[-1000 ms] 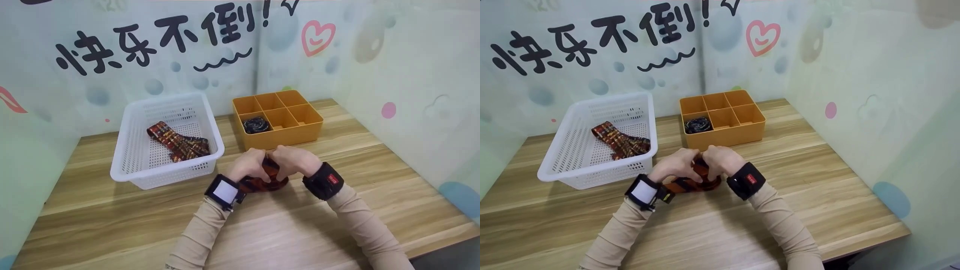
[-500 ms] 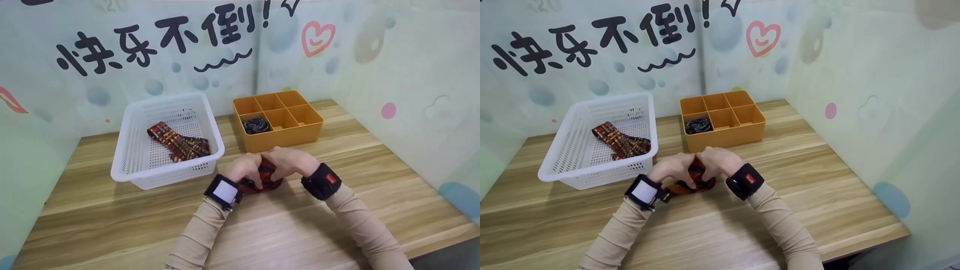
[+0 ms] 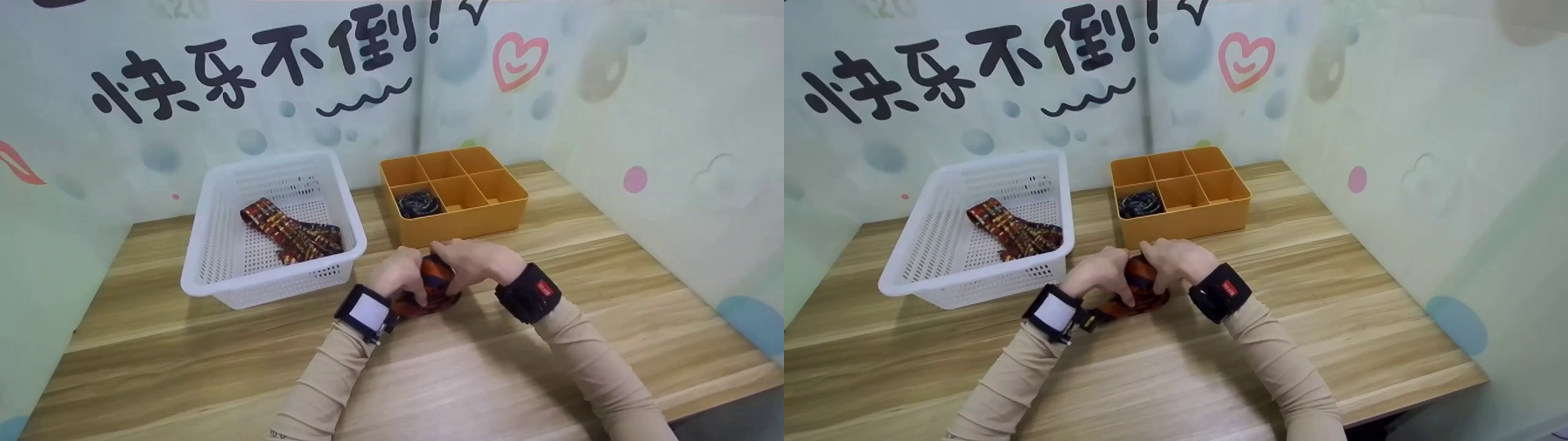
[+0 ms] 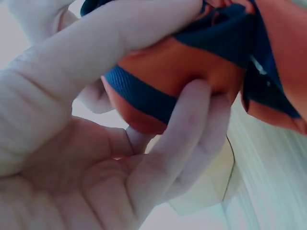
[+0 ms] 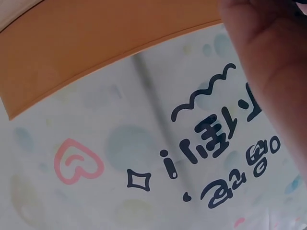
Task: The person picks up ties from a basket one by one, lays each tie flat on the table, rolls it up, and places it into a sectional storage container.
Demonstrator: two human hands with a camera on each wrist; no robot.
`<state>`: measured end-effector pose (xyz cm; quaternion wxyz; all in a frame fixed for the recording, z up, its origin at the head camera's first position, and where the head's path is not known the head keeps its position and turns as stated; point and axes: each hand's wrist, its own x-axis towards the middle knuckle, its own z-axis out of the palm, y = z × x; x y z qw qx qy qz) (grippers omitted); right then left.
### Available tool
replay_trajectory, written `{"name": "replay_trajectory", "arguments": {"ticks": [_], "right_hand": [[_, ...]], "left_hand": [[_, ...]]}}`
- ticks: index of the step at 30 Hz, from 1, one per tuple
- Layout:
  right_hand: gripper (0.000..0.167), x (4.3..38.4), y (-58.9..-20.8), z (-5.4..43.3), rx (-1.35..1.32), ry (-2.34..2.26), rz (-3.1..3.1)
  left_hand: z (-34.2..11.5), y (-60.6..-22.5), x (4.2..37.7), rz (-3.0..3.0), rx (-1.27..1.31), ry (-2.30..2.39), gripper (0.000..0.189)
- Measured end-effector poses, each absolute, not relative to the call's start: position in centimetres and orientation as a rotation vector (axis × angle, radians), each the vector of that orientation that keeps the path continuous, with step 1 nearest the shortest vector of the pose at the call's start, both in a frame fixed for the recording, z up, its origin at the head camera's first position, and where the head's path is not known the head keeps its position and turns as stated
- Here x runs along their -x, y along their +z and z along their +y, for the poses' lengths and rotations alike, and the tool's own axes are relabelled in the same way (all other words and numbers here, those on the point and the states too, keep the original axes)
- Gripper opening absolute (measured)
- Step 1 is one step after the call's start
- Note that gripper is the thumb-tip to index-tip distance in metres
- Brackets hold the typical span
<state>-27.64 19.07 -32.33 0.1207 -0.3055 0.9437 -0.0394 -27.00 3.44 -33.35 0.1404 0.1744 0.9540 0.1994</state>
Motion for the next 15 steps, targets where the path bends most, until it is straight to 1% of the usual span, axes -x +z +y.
{"name": "replay_trajectory", "arguments": {"ticks": [2,4,6,9,10,12,13,15], "right_hand": [[0.047,27.7,-32.4,19.0,0.906,-0.084,2.791],[0.043,27.7,-32.3,18.9,0.927,-0.049,2.824],[0.041,27.6,-32.3,18.9,0.943,-0.017,2.851],[0.041,27.2,-32.1,19.0,0.988,0.012,2.894],[0.040,27.5,-32.5,19.3,1.036,0.013,2.911],[0.037,27.4,-32.4,19.5,1.068,0.018,2.927],[0.037,27.4,-32.3,19.5,1.077,0.017,2.929],[0.033,27.4,-32.3,19.6,1.067,0.011,2.921]], "left_hand": [[3.5,-33.6,27.0,2.751,-0.507,0.586,0.046],[3.6,-33.8,27.0,2.744,-0.539,0.598,0.052],[3.8,-34.0,27.0,2.737,-0.590,0.585,0.063],[3.9,-34.3,27.1,2.727,-0.614,0.551,0.085],[3.9,-34.4,27.1,2.727,-0.602,0.538,0.087],[3.8,-34.7,27.2,2.738,-0.563,0.517,0.084],[3.7,-34.8,27.3,2.749,-0.542,0.501,0.078],[3.6,-34.9,27.4,2.776,-0.512,0.466,0.059]]}}
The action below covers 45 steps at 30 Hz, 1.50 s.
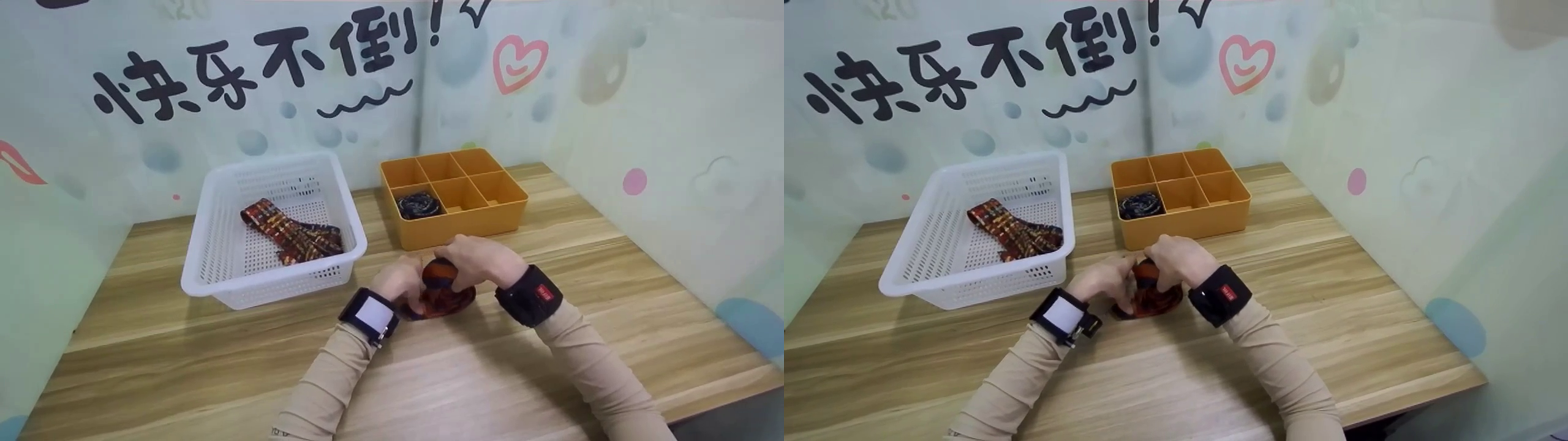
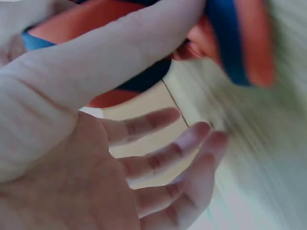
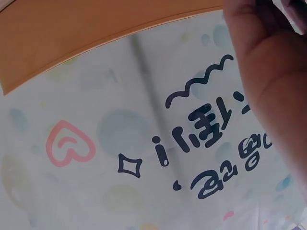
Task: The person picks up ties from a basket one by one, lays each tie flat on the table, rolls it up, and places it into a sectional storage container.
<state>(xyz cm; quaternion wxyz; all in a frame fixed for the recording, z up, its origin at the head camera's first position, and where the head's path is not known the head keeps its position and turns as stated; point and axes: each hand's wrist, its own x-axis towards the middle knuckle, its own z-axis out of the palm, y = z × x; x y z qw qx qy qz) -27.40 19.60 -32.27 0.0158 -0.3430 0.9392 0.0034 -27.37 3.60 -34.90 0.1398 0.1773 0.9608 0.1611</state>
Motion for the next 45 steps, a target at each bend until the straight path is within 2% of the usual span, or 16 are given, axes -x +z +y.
{"name": "replay_trajectory", "arguments": {"ticks": [2,4,7,11,16,21,25,31,37,45], "right_hand": [[0.031,27.0,-31.8,19.3,1.010,0.021,2.908],[0.031,27.0,-31.9,19.3,0.977,0.047,2.904],[0.032,26.8,-32.0,19.1,0.927,0.081,2.909],[0.042,26.7,-32.1,18.9,0.889,0.078,2.912],[0.052,27.2,-31.8,19.7,0.885,-0.044,2.806],[0.049,27.5,-31.5,19.8,0.900,-0.087,2.761],[0.045,27.2,-31.6,19.3,0.955,-0.003,2.818],[0.039,27.0,-32.0,18.9,0.940,-0.007,2.908],[0.061,27.1,-32.3,18.9,0.749,-0.050,2.940],[0.079,27.0,-32.2,19.3,0.809,-0.321,2.803]], "left_hand": [[3.5,-34.9,27.4,2.792,-0.490,0.435,0.043],[3.5,-34.7,27.3,2.787,-0.489,0.413,0.038],[3.6,-34.0,26.9,2.691,-0.525,0.538,0.042],[4.2,-33.3,26.3,2.633,-0.674,0.762,0.053],[4.6,-33.9,26.4,2.726,-0.737,0.855,0.050],[4.4,-34.4,26.8,2.700,-0.638,0.940,0.051],[4.6,-34.0,26.5,2.721,-0.643,0.871,0.042],[5.0,-33.2,26.2,2.816,-0.648,0.851,0.041],[4.3,-33.8,26.8,2.784,-0.563,1.023,0.054],[3.6,-34.3,27.6,2.776,-0.537,1.035,0.051]]}}
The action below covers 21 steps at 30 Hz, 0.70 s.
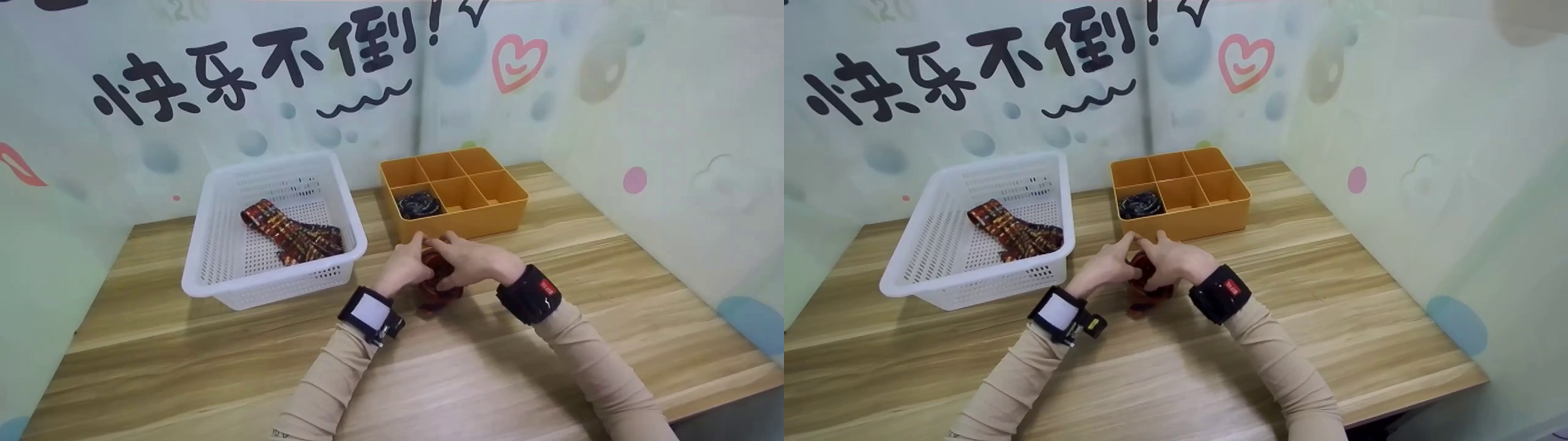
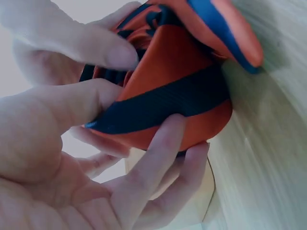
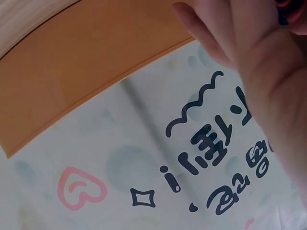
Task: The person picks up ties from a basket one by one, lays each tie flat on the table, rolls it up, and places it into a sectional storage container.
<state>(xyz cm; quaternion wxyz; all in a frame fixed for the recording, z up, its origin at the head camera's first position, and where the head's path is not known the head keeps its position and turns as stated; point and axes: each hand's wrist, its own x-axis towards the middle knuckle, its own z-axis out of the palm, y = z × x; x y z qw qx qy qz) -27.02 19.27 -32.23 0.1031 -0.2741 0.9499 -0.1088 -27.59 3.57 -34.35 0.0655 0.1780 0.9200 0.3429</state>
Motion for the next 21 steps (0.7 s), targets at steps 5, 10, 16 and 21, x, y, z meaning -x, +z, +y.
{"name": "replay_trajectory", "arguments": {"ticks": [5,10,16,21], "right_hand": [[0.094,26.9,-32.1,19.3,0.865,-0.311,2.784],[0.107,26.9,-32.2,18.9,0.887,-0.192,2.790],[0.115,26.8,-32.7,18.5,0.912,-0.118,2.815],[0.101,26.8,-33.2,18.3,0.980,-0.035,2.899]], "left_hand": [[3.3,-34.7,28.0,2.792,-0.472,1.012,0.041],[2.9,-34.8,28.3,2.839,-0.444,1.005,0.027],[2.8,-35.1,28.5,2.886,-0.460,1.014,0.021],[3.0,-35.1,28.8,2.848,-0.402,0.971,0.021]]}}
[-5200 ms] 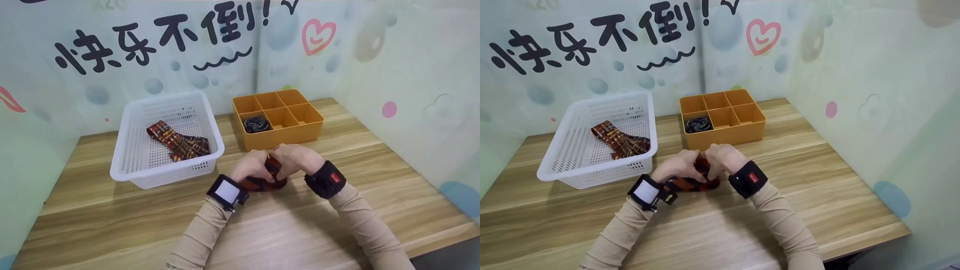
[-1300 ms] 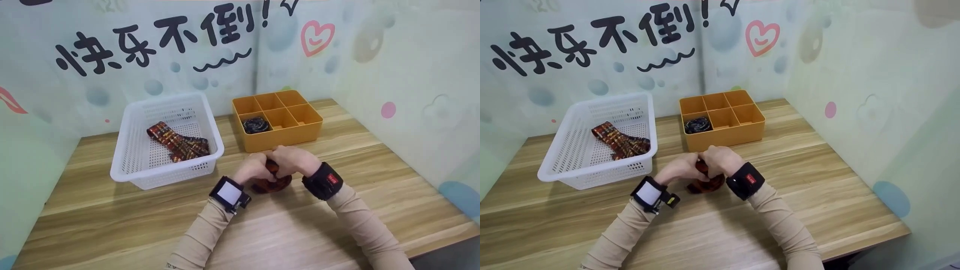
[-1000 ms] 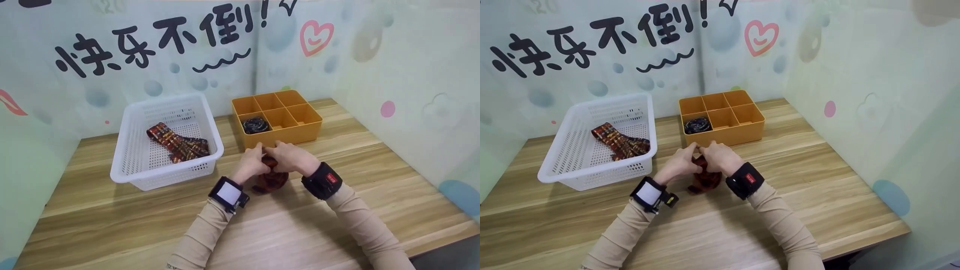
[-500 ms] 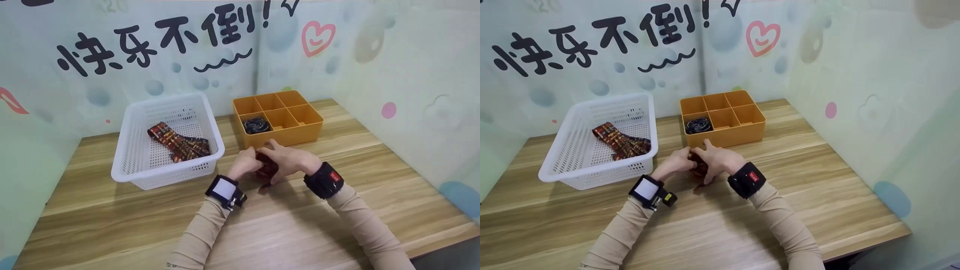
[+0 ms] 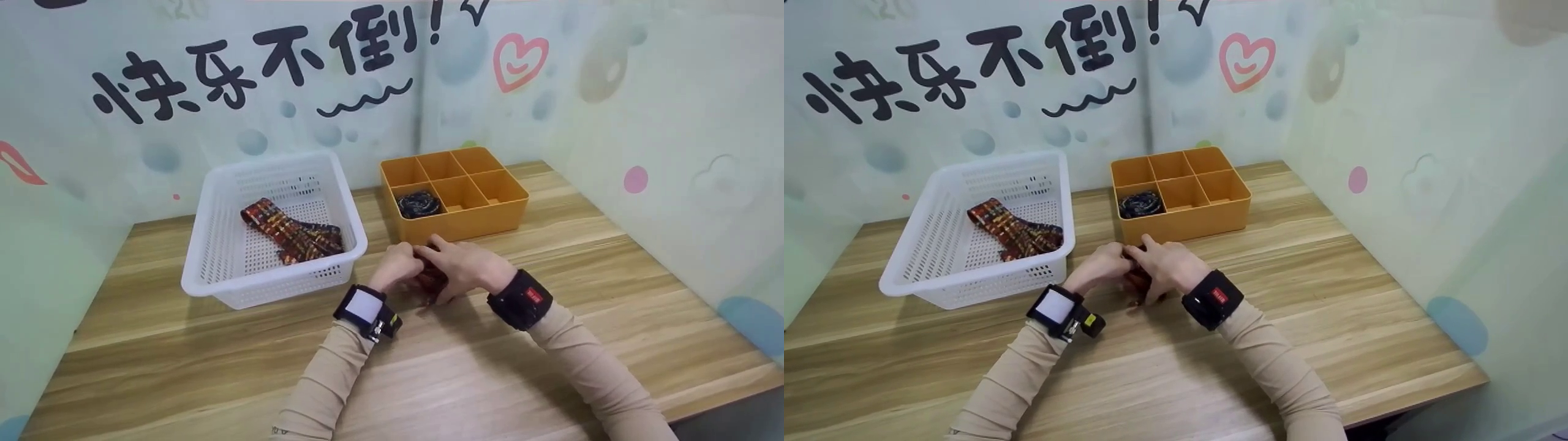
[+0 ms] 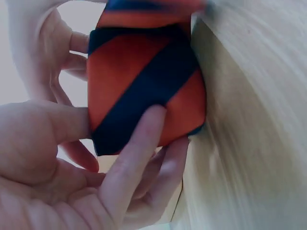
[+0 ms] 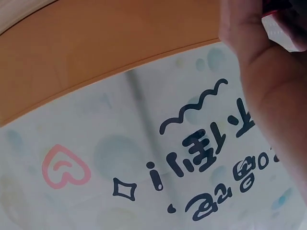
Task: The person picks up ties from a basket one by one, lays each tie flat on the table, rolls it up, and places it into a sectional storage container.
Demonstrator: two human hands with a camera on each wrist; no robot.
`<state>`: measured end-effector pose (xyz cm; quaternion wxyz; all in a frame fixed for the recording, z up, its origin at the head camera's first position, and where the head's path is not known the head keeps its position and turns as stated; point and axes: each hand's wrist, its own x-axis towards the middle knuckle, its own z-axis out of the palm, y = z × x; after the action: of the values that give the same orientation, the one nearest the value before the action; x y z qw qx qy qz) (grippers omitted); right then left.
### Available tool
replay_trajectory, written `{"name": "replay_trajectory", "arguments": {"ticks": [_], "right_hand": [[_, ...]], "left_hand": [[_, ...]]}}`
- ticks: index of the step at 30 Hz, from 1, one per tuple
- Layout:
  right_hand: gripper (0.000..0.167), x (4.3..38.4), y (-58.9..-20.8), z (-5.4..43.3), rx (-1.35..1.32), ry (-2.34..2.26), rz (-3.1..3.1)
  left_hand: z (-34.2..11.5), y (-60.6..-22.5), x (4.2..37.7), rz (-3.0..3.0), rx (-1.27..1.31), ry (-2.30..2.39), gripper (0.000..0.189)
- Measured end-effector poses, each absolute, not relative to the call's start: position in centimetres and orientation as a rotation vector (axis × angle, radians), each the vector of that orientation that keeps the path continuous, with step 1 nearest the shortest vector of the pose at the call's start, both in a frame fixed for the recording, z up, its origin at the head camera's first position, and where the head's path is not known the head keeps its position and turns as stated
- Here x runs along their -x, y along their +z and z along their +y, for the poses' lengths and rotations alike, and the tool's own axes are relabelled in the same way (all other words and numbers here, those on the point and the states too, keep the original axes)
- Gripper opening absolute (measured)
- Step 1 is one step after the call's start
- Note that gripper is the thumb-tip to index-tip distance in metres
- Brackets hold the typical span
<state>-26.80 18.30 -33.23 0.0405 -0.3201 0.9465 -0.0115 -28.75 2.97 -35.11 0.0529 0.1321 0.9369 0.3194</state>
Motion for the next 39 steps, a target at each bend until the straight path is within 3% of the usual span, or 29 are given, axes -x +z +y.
{"name": "replay_trajectory", "arguments": {"ticks": [9,17,21,26,32,35,39], "right_hand": [[0.079,27.5,-34.0,18.3,0.963,0.135,3.008],[0.084,28.0,-33.8,18.5,0.778,0.211,2.953],[0.081,28.6,-33.8,19.2,0.727,0.231,2.908],[0.082,29.7,-33.6,21.1,0.679,0.209,2.873],[0.071,31.8,-31.8,25.2,0.643,-0.176,2.884],[0.060,32.9,-30.4,26.6,0.656,-0.555,3.001],[0.061,34.9,-29.6,26.2,0.580,-0.987,3.217]], "left_hand": [[3.7,-34.6,28.4,2.779,-0.475,0.959,0.027],[4.2,-35.0,29.4,3.232,-0.918,0.516,0.047],[4.0,-35.9,30.5,3.298,-0.969,0.392,0.066],[3.8,-36.8,31.6,3.266,-1.020,0.437,0.064],[3.4,-37.2,32.0,3.298,-1.017,0.475,0.054],[3.4,-37.1,31.9,3.279,-0.977,0.468,0.057],[3.5,-37.2,31.7,3.267,-0.921,0.471,0.060]]}}
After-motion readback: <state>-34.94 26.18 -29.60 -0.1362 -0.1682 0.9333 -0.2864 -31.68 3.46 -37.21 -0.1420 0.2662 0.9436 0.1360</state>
